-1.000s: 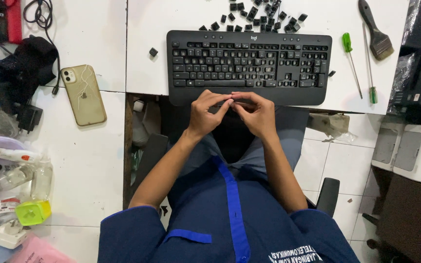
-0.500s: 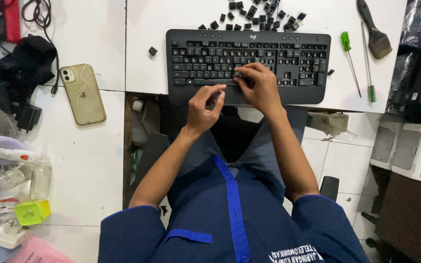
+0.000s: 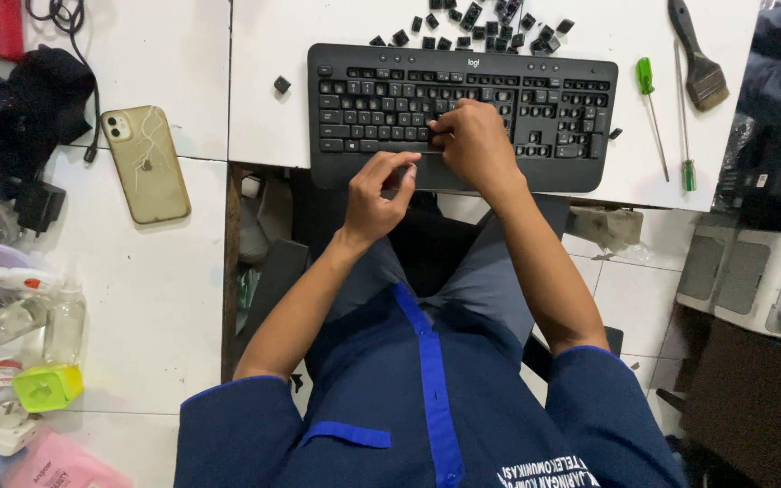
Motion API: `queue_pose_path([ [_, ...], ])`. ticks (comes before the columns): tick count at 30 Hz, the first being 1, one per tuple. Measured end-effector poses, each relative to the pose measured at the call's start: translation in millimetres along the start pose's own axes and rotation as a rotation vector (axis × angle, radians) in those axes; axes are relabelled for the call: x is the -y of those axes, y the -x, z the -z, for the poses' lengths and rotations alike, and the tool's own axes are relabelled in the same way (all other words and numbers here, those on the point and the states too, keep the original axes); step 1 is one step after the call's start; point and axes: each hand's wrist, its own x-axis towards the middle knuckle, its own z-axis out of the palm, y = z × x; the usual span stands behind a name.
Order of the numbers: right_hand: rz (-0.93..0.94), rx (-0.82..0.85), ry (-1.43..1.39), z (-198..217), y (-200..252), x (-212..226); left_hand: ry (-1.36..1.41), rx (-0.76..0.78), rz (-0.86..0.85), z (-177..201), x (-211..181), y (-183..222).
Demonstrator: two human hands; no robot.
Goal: Attaching individual keycaps to a computer keyboard base on a repair bench.
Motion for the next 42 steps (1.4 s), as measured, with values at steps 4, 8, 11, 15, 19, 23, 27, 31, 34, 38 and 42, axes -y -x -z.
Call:
queue_pose_path([
  [4, 0.027, 0.037, 0.173, -17, -1, -4, -0.010, -0.001, 0.002, -1, 3, 2],
  [8, 0.007, 0.033, 0.290, -27, -2, 1, 0.004, 0.004, 0.000, -1, 5, 3],
  [11, 0.029, 0.063, 0.274, -25, 0, -3, 0.003, -0.003, -0.005, -1, 5, 2],
  [15, 0.113, 0.121, 0.167, 17, 2, 18, -0.018, 0.001, -0.038, 0, 5, -1],
  [19, 0.138, 0.156, 0.256, 43, 5, 33, -0.016, 0.014, -0.041, 0, 8, 0],
  [23, 0.177, 0.204, 0.206, 50, 6, 34, -0.016, 0.018, -0.043, 2, 7, 0],
  [27, 0.201, 0.209, 0.192, 51, 7, 30, 0.009, 0.016, -0.055, 1, 8, -1],
  [31, 0.192, 0.211, 0.155, 49, 5, 25, 0.000, 0.026, -0.057, 2, 9, -1],
  [34, 0.168, 0.220, 0.164, 44, 3, 20, -0.004, 0.028, -0.061, 1, 9, 0],
  [38, 0.150, 0.220, 0.202, 24, -2, 7, 0.006, 0.020, -0.055, 1, 9, 0],
  [42, 0.106, 0.184, 0.231, 10, -4, 3, 0.004, 0.020, -0.038, 1, 5, -1],
])
